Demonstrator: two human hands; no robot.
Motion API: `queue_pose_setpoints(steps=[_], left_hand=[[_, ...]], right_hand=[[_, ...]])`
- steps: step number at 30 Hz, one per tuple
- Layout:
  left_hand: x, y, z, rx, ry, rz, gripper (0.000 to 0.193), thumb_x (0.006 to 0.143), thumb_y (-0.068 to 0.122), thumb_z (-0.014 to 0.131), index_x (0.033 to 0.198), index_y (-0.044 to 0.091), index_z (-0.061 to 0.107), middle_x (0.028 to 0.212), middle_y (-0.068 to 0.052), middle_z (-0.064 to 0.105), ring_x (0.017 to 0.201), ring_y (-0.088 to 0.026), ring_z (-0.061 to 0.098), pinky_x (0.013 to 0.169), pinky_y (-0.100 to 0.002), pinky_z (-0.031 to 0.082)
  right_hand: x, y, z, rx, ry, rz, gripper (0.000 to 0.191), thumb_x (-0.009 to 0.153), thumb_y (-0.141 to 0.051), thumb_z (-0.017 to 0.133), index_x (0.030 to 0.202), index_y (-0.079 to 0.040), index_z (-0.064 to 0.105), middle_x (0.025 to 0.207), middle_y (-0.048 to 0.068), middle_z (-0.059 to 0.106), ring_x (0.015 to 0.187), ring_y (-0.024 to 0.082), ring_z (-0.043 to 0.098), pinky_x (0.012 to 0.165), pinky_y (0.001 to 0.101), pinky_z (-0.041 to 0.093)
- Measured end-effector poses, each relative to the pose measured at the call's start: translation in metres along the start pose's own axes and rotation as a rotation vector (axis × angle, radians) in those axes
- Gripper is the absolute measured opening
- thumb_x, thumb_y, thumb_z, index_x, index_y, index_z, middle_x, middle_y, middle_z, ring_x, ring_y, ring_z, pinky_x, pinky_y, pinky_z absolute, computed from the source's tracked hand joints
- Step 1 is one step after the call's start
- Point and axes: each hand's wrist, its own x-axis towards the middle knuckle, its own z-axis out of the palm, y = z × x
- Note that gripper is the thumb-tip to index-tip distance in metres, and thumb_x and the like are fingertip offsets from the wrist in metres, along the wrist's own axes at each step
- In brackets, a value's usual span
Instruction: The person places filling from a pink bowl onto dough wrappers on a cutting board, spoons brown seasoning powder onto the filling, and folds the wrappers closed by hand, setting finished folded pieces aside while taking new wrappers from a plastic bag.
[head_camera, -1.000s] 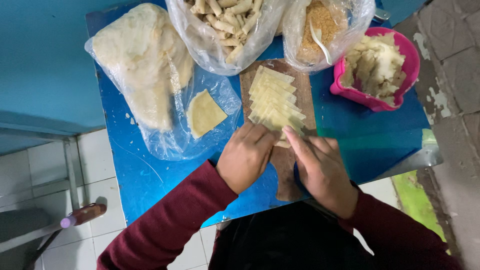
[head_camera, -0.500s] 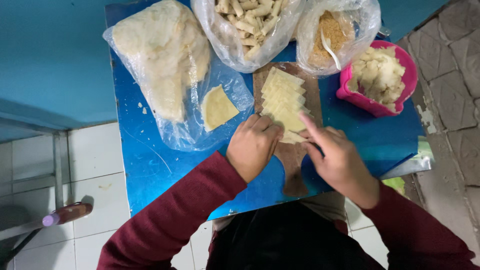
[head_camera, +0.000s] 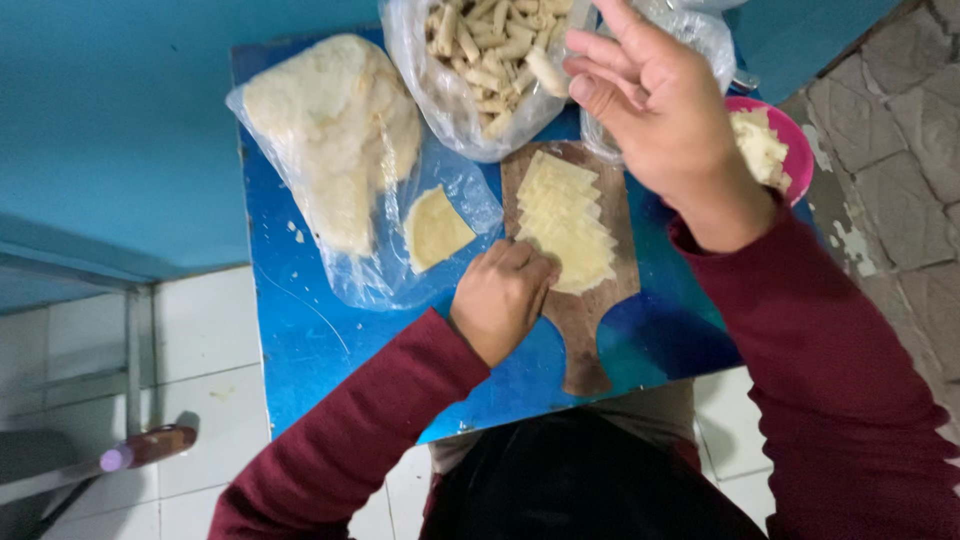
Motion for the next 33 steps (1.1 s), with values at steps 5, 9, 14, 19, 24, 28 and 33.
queue_pose_setpoints(steps=[5, 9, 14, 19, 24, 28, 33], left_hand=[[0.000, 0.000, -0.002, 0.033, 0.003, 0.009, 0.010, 0.091, 0.013, 0.067, 0.100, 0.013, 0.071, 0.092, -0.005, 0.063, 0.090, -0.027, 0.062, 0.076, -0.042, 0.050], [-0.001, 0.001, -0.001, 0.029, 0.001, -0.021, 0.009, 0.090, 0.013, 0.068, 0.099, 0.013, 0.071, 0.092, -0.004, 0.063, 0.091, -0.027, 0.062, 0.075, -0.041, 0.049], [0.001, 0.002, -0.005, 0.020, -0.010, -0.036, 0.007, 0.091, 0.014, 0.068, 0.098, 0.014, 0.070, 0.092, -0.003, 0.062, 0.090, -0.027, 0.062, 0.075, -0.042, 0.049], [0.003, 0.004, -0.008, 0.026, -0.029, -0.055, 0.005, 0.092, 0.015, 0.069, 0.097, 0.013, 0.070, 0.092, -0.004, 0.062, 0.089, -0.027, 0.062, 0.075, -0.042, 0.049], [0.004, 0.004, -0.010, 0.021, -0.032, -0.061, 0.004, 0.092, 0.016, 0.070, 0.095, 0.013, 0.070, 0.092, -0.004, 0.063, 0.089, -0.027, 0.062, 0.075, -0.041, 0.049], [0.004, 0.004, -0.010, 0.023, -0.039, -0.061, 0.004, 0.091, 0.016, 0.070, 0.094, 0.013, 0.070, 0.092, -0.004, 0.063, 0.089, -0.027, 0.062, 0.075, -0.042, 0.049], [0.004, 0.004, -0.009, 0.021, -0.026, -0.057, 0.005, 0.091, 0.016, 0.070, 0.095, 0.013, 0.071, 0.092, -0.004, 0.063, 0.089, -0.027, 0.063, 0.075, -0.042, 0.049]], right_hand=[[-0.044, 0.015, 0.001, -0.633, -0.116, 0.030, 0.017, 0.102, -0.002, 0.062, 0.114, -0.008, 0.073, 0.107, 0.005, 0.073, 0.074, 0.014, 0.058, 0.070, 0.0309, 0.049], [-0.085, 0.030, -0.002, -0.756, -0.240, -0.054, 0.040, 0.089, 0.010, 0.061, 0.112, -0.020, 0.076, 0.109, 0.004, 0.066, 0.095, 0.021, 0.059, 0.088, 0.0365, 0.046], [-0.118, 0.035, 0.008, -1.014, -0.246, -0.009, 0.058, 0.086, 0.006, 0.062, 0.129, -0.030, 0.075, 0.128, 0.002, 0.060, 0.113, 0.029, 0.048, 0.100, 0.0432, 0.040], [-0.134, 0.027, 0.023, -1.454, -0.316, -0.104, 0.059, 0.083, -0.014, 0.062, 0.140, -0.027, 0.071, 0.142, 0.008, 0.054, 0.119, 0.034, 0.045, 0.093, 0.0499, 0.039], [-0.138, 0.020, 0.021, -1.569, -0.290, -0.084, 0.044, 0.087, -0.020, 0.063, 0.130, -0.025, 0.070, 0.146, 0.004, 0.052, 0.128, 0.031, 0.044, 0.099, 0.0504, 0.038], [-0.135, 0.022, 0.014, -1.443, -0.306, -0.059, 0.044, 0.090, -0.016, 0.063, 0.131, -0.030, 0.067, 0.145, 0.005, 0.050, 0.128, 0.033, 0.042, 0.099, 0.0514, 0.037], [-0.130, 0.034, 0.027, -1.599, -0.381, -0.040, 0.067, 0.083, -0.017, 0.061, 0.148, -0.032, 0.060, 0.148, 0.008, 0.048, 0.125, 0.032, 0.043, 0.098, 0.0505, 0.037]])
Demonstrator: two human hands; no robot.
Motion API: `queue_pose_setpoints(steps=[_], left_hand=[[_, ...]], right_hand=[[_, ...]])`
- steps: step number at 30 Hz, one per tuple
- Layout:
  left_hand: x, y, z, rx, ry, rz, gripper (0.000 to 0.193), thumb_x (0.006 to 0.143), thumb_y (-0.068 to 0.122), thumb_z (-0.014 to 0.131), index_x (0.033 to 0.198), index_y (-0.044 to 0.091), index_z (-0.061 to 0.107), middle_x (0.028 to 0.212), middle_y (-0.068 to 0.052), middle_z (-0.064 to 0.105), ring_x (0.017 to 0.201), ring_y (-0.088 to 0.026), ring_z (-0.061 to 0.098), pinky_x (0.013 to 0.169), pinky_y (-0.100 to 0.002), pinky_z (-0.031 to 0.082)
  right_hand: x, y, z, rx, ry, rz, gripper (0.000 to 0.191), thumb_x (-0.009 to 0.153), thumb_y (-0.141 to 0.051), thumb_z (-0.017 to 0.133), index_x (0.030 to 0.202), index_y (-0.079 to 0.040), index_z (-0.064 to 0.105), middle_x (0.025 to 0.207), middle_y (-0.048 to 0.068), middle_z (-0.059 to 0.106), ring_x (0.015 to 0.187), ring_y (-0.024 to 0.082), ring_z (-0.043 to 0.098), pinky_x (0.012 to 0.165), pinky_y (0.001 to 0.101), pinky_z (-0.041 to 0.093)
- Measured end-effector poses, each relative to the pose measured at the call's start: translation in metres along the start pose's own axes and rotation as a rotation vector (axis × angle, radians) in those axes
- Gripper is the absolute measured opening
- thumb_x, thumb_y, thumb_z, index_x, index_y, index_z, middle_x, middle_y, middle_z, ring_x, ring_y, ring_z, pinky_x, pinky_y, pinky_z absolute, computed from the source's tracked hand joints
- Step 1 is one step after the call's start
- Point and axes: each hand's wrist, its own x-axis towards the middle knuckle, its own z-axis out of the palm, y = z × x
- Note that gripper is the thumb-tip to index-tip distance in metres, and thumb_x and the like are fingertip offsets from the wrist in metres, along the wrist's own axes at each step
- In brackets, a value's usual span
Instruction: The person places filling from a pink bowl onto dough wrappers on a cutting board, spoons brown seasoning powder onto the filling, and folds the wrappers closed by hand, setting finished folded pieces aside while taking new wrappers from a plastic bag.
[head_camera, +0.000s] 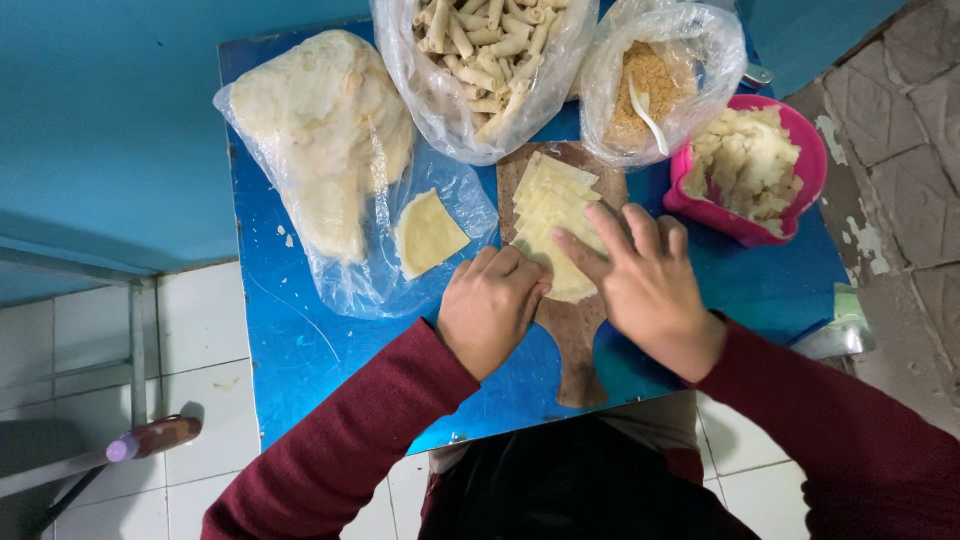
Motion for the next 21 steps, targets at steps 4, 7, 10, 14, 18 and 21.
queue_pose_setpoints(steps=[4, 7, 10, 14, 18, 21], left_hand=[[0.000, 0.001, 0.000, 0.007, -0.012, -0.019, 0.003, 0.092, 0.015, 0.070, 0.094, 0.013, 0.070, 0.091, -0.004, 0.063, 0.089, -0.027, 0.063, 0.077, -0.042, 0.050], [-0.001, -0.001, 0.001, 0.003, -0.016, -0.026, 0.003, 0.091, 0.016, 0.070, 0.093, 0.014, 0.071, 0.091, -0.004, 0.064, 0.089, -0.027, 0.063, 0.076, -0.042, 0.049], [-0.003, -0.002, 0.003, -0.011, -0.009, -0.028, 0.003, 0.092, 0.015, 0.069, 0.093, 0.013, 0.070, 0.093, -0.004, 0.065, 0.090, -0.028, 0.064, 0.077, -0.042, 0.049], [-0.004, -0.003, 0.005, -0.031, 0.003, -0.032, 0.003, 0.091, 0.014, 0.069, 0.093, 0.012, 0.070, 0.093, -0.005, 0.066, 0.090, -0.028, 0.064, 0.076, -0.043, 0.049], [-0.002, -0.003, 0.005, -0.028, 0.013, -0.026, 0.004, 0.090, 0.012, 0.067, 0.093, 0.011, 0.069, 0.092, -0.007, 0.066, 0.089, -0.030, 0.065, 0.076, -0.044, 0.049], [-0.001, -0.001, 0.005, -0.019, 0.025, -0.045, 0.004, 0.092, 0.012, 0.066, 0.094, 0.010, 0.069, 0.091, -0.009, 0.066, 0.087, -0.031, 0.064, 0.076, -0.044, 0.049]], right_hand=[[-0.008, -0.010, -0.010, -0.133, 0.020, -0.003, 0.059, 0.091, -0.021, 0.059, 0.150, -0.022, 0.063, 0.151, 0.008, 0.050, 0.129, 0.029, 0.045, 0.102, 0.0484, 0.037], [-0.010, -0.005, -0.019, -0.082, -0.003, 0.020, 0.045, 0.087, -0.023, 0.060, 0.131, -0.022, 0.070, 0.142, 0.006, 0.054, 0.124, 0.029, 0.047, 0.097, 0.0499, 0.037], [-0.005, 0.021, -0.024, 0.014, 0.041, 0.095, 0.030, 0.083, -0.018, 0.066, 0.111, -0.026, 0.073, 0.130, 0.002, 0.059, 0.123, 0.028, 0.048, 0.098, 0.0517, 0.037], [0.018, 0.072, -0.019, 0.144, 0.233, 0.213, 0.018, 0.104, -0.026, 0.077, 0.120, -0.019, 0.072, 0.117, 0.003, 0.064, 0.120, 0.030, 0.050, 0.096, 0.0508, 0.036], [0.043, 0.092, -0.005, 0.205, 0.229, 0.277, 0.037, 0.089, -0.032, 0.082, 0.116, -0.012, 0.068, 0.102, 0.006, 0.067, 0.105, 0.031, 0.058, 0.087, 0.0489, 0.038], [0.050, 0.100, 0.002, 0.305, 0.258, 0.257, 0.028, 0.087, -0.025, 0.080, 0.110, -0.012, 0.069, 0.092, 0.006, 0.070, 0.092, 0.030, 0.064, 0.081, 0.0484, 0.040]])
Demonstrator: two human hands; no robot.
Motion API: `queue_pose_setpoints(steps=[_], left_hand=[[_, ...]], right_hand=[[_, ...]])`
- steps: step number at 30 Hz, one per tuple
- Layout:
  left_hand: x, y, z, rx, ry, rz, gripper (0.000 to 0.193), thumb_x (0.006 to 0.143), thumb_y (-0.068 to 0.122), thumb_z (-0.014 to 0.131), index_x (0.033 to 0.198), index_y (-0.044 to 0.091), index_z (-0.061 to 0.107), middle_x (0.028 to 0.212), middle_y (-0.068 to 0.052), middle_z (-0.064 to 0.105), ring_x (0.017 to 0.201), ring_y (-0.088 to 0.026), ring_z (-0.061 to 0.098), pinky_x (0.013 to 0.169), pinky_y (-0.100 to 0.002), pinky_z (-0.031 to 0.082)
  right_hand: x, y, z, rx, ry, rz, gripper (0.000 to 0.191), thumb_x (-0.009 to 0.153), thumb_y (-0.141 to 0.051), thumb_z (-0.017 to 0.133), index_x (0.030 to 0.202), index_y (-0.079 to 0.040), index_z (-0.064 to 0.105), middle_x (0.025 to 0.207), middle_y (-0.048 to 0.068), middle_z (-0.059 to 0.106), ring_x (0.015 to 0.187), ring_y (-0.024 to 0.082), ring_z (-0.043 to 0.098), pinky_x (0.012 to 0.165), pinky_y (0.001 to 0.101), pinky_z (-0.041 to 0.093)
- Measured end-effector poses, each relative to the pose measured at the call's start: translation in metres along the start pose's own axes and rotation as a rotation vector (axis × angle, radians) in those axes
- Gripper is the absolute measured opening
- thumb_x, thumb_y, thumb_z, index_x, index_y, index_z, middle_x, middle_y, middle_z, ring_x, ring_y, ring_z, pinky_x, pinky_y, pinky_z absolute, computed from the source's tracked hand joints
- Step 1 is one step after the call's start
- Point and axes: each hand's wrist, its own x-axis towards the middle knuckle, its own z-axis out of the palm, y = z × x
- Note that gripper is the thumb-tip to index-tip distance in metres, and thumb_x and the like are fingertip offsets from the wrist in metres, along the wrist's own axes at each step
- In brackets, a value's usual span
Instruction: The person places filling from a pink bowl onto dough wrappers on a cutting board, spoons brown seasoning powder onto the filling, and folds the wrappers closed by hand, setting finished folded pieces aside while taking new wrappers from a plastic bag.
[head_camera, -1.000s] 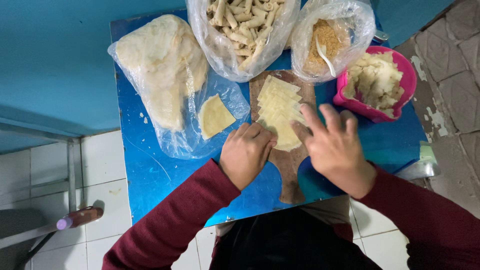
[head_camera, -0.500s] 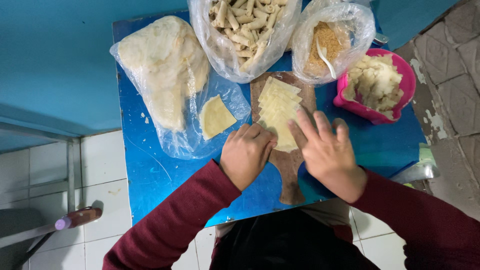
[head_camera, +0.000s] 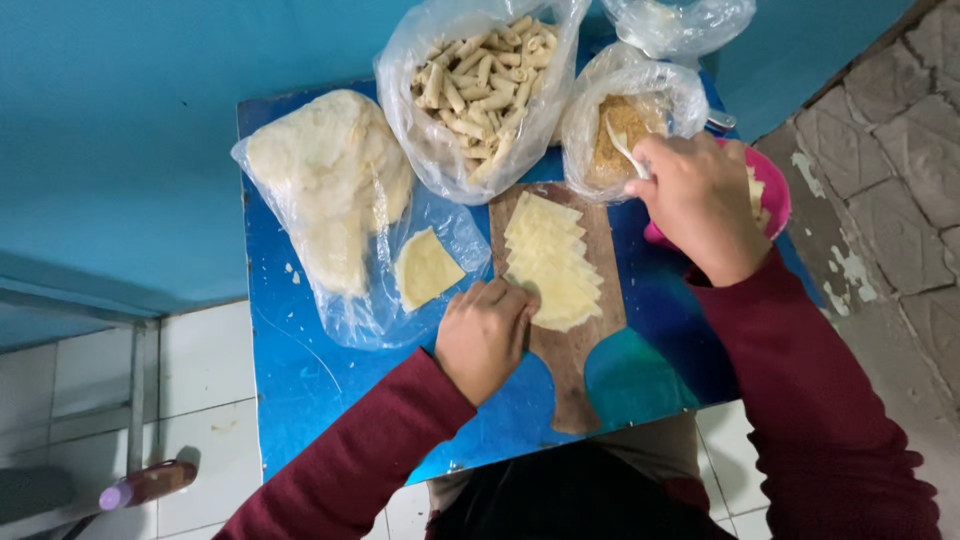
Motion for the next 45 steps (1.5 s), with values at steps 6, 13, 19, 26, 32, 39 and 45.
queue_pose_setpoints(steps=[6, 13, 19, 26, 32, 39, 45], left_hand=[[0.000, 0.002, -0.001, -0.038, 0.014, -0.026, 0.008, 0.095, 0.015, 0.065, 0.096, 0.009, 0.069, 0.091, -0.009, 0.066, 0.086, -0.032, 0.064, 0.076, -0.045, 0.049], [0.003, 0.001, -0.001, -0.056, 0.016, -0.063, 0.009, 0.097, 0.017, 0.064, 0.097, 0.009, 0.069, 0.091, -0.010, 0.067, 0.087, -0.032, 0.065, 0.077, -0.045, 0.049], [0.006, -0.001, 0.001, -0.047, -0.010, -0.093, 0.011, 0.097, 0.018, 0.064, 0.097, 0.009, 0.070, 0.089, -0.010, 0.067, 0.086, -0.033, 0.065, 0.076, -0.045, 0.049], [0.006, 0.001, -0.003, -0.046, 0.020, -0.093, 0.011, 0.097, 0.018, 0.064, 0.097, 0.009, 0.071, 0.090, -0.009, 0.067, 0.086, -0.032, 0.065, 0.077, -0.045, 0.049], [0.007, 0.003, -0.005, -0.032, 0.015, -0.091, 0.012, 0.096, 0.019, 0.066, 0.095, 0.008, 0.071, 0.089, -0.009, 0.067, 0.086, -0.032, 0.065, 0.076, -0.044, 0.049], [0.008, 0.003, -0.006, -0.027, 0.025, -0.087, 0.013, 0.096, 0.020, 0.068, 0.094, 0.008, 0.071, 0.090, -0.009, 0.067, 0.086, -0.031, 0.065, 0.077, -0.044, 0.049], [0.008, 0.002, -0.005, -0.005, 0.010, -0.091, 0.014, 0.095, 0.021, 0.068, 0.094, 0.007, 0.071, 0.089, -0.009, 0.067, 0.086, -0.031, 0.065, 0.076, -0.044, 0.049]], right_hand=[[0.014, 0.027, -0.002, 0.261, 0.087, 0.018, 0.008, 0.108, -0.009, 0.067, 0.102, -0.007, 0.071, 0.092, 0.011, 0.072, 0.080, 0.029, 0.069, 0.072, 0.0408, 0.051], [0.012, 0.037, -0.011, 0.388, 0.063, 0.114, 0.016, 0.098, -0.006, 0.078, 0.112, -0.003, 0.072, 0.093, 0.013, 0.069, 0.075, 0.020, 0.066, 0.066, 0.0323, 0.052], [0.021, 0.032, 0.008, 0.474, 0.135, 0.114, 0.018, 0.094, -0.006, 0.081, 0.111, -0.003, 0.074, 0.087, 0.011, 0.065, 0.069, 0.018, 0.059, 0.063, 0.0320, 0.045], [0.020, 0.036, 0.012, 0.469, 0.109, 0.132, 0.014, 0.097, -0.007, 0.081, 0.110, -0.005, 0.079, 0.080, 0.008, 0.063, 0.062, 0.017, 0.053, 0.055, 0.0324, 0.039], [0.018, 0.042, 0.027, 0.512, 0.173, 0.197, 0.007, 0.106, -0.007, 0.075, 0.106, 0.001, 0.074, 0.075, 0.009, 0.063, 0.061, 0.013, 0.049, 0.053, 0.0309, 0.036], [0.020, 0.048, 0.036, 0.566, 0.058, 0.335, 0.021, 0.113, -0.018, 0.061, 0.110, -0.003, 0.076, 0.082, 0.004, 0.070, 0.055, 0.010, 0.053, 0.046, 0.0276, 0.037], [0.019, 0.051, 0.035, 0.691, 0.112, 0.428, 0.021, 0.112, -0.016, 0.060, 0.110, -0.003, 0.076, 0.080, 0.002, 0.069, 0.065, 0.004, 0.057, 0.057, 0.0224, 0.043]])
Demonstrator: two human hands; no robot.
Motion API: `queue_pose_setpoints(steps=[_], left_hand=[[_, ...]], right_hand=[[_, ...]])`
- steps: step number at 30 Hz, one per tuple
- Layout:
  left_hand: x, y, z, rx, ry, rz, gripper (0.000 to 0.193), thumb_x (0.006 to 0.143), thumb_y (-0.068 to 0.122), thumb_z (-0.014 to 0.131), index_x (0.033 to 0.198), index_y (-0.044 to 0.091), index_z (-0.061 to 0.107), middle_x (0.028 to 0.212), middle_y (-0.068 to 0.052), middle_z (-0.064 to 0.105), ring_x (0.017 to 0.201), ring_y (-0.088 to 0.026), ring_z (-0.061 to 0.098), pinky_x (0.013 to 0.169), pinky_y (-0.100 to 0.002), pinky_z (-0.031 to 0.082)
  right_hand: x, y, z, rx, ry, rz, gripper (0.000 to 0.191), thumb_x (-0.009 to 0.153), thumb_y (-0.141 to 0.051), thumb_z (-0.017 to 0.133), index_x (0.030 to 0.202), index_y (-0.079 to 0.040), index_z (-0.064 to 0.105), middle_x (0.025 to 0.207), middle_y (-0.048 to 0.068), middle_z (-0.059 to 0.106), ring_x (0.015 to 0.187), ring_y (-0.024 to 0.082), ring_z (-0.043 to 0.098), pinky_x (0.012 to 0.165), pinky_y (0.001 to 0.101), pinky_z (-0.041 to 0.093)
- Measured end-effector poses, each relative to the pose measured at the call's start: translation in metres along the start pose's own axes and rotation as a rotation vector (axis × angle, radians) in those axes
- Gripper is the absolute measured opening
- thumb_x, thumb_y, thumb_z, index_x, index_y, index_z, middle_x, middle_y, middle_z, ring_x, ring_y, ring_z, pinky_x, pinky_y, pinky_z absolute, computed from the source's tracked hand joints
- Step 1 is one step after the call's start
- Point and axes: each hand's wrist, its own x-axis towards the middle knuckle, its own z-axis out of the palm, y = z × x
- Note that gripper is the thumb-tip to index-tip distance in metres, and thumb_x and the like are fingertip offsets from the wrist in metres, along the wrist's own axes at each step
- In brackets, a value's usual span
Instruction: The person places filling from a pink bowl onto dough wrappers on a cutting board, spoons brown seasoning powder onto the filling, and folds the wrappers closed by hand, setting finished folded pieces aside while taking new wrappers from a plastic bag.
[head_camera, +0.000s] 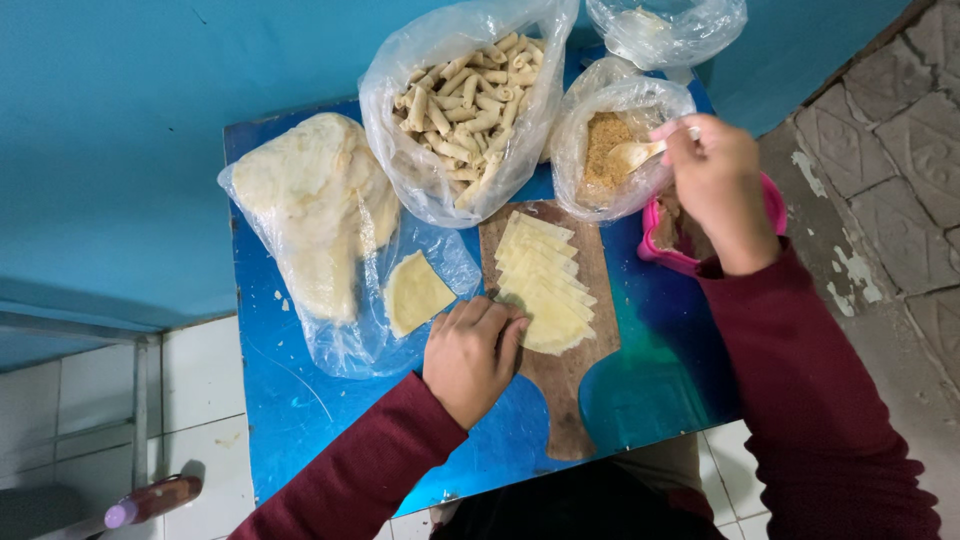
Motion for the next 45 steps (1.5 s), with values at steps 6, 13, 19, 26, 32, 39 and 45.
queue_pose_setpoints(steps=[6, 13, 19, 26, 32, 39, 45], left_hand=[[-0.001, 0.000, 0.002, 0.009, 0.016, 0.013, 0.015, 0.096, 0.022, 0.068, 0.094, 0.007, 0.070, 0.089, -0.008, 0.066, 0.086, -0.030, 0.065, 0.076, -0.044, 0.048], [-0.002, 0.000, 0.002, 0.025, 0.028, 0.029, 0.015, 0.096, 0.024, 0.068, 0.094, 0.008, 0.070, 0.089, -0.008, 0.066, 0.086, -0.030, 0.065, 0.075, -0.044, 0.048], [-0.003, 0.000, 0.003, 0.028, 0.051, 0.040, 0.017, 0.097, 0.025, 0.066, 0.097, 0.009, 0.069, 0.091, -0.008, 0.067, 0.087, -0.031, 0.065, 0.076, -0.045, 0.048], [-0.003, 0.001, 0.004, 0.053, 0.049, 0.030, 0.019, 0.097, 0.027, 0.067, 0.096, 0.008, 0.068, 0.091, -0.009, 0.067, 0.087, -0.031, 0.065, 0.076, -0.046, 0.048], [-0.005, -0.006, 0.007, -0.020, 0.059, 0.017, 0.013, 0.098, 0.020, 0.064, 0.100, 0.007, 0.066, 0.095, -0.011, 0.068, 0.089, -0.033, 0.066, 0.078, -0.047, 0.050], [-0.007, -0.002, 0.003, 0.036, 0.038, -0.008, 0.015, 0.094, 0.021, 0.066, 0.099, 0.007, 0.065, 0.093, -0.011, 0.067, 0.087, -0.032, 0.067, 0.075, -0.047, 0.049], [-0.006, 0.003, -0.002, 0.084, -0.054, -0.113, 0.018, 0.093, 0.027, 0.070, 0.096, 0.010, 0.066, 0.087, -0.007, 0.066, 0.083, -0.029, 0.066, 0.073, -0.045, 0.050]], right_hand=[[0.000, -0.009, -0.003, 0.161, 0.029, 0.165, 0.020, 0.110, -0.016, 0.061, 0.107, -0.003, 0.077, 0.080, 0.000, 0.067, 0.061, 0.002, 0.047, 0.052, 0.0225, 0.034], [0.001, -0.023, 0.001, 0.247, 0.043, 0.194, 0.018, 0.106, -0.013, 0.062, 0.107, -0.002, 0.075, 0.081, -0.001, 0.068, 0.060, 0.000, 0.046, 0.051, 0.0211, 0.033], [0.003, -0.033, -0.004, 0.271, 0.109, 0.291, 0.018, 0.106, -0.016, 0.062, 0.106, -0.004, 0.076, 0.080, -0.002, 0.067, 0.058, 0.000, 0.045, 0.049, 0.0209, 0.032], [-0.001, -0.032, -0.009, 0.318, 0.135, 0.244, 0.020, 0.105, -0.011, 0.059, 0.108, -0.003, 0.076, 0.085, -0.001, 0.067, 0.067, 0.001, 0.050, 0.057, 0.0191, 0.036], [-0.040, -0.029, -0.025, 0.629, 0.126, 0.251, 0.019, 0.113, -0.016, 0.061, 0.108, -0.001, 0.070, 0.088, 0.001, 0.065, 0.073, 0.005, 0.054, 0.066, 0.0194, 0.040], [-0.120, -0.041, -0.010, 0.468, -0.120, 0.244, 0.025, 0.110, -0.020, 0.055, 0.108, -0.001, 0.071, 0.088, 0.002, 0.067, 0.075, 0.006, 0.058, 0.070, 0.0215, 0.046], [-0.154, -0.056, 0.003, 0.236, -0.195, 0.177, 0.025, 0.108, -0.020, 0.055, 0.112, -0.003, 0.073, 0.085, 0.003, 0.066, 0.072, 0.008, 0.055, 0.064, 0.0252, 0.044]])
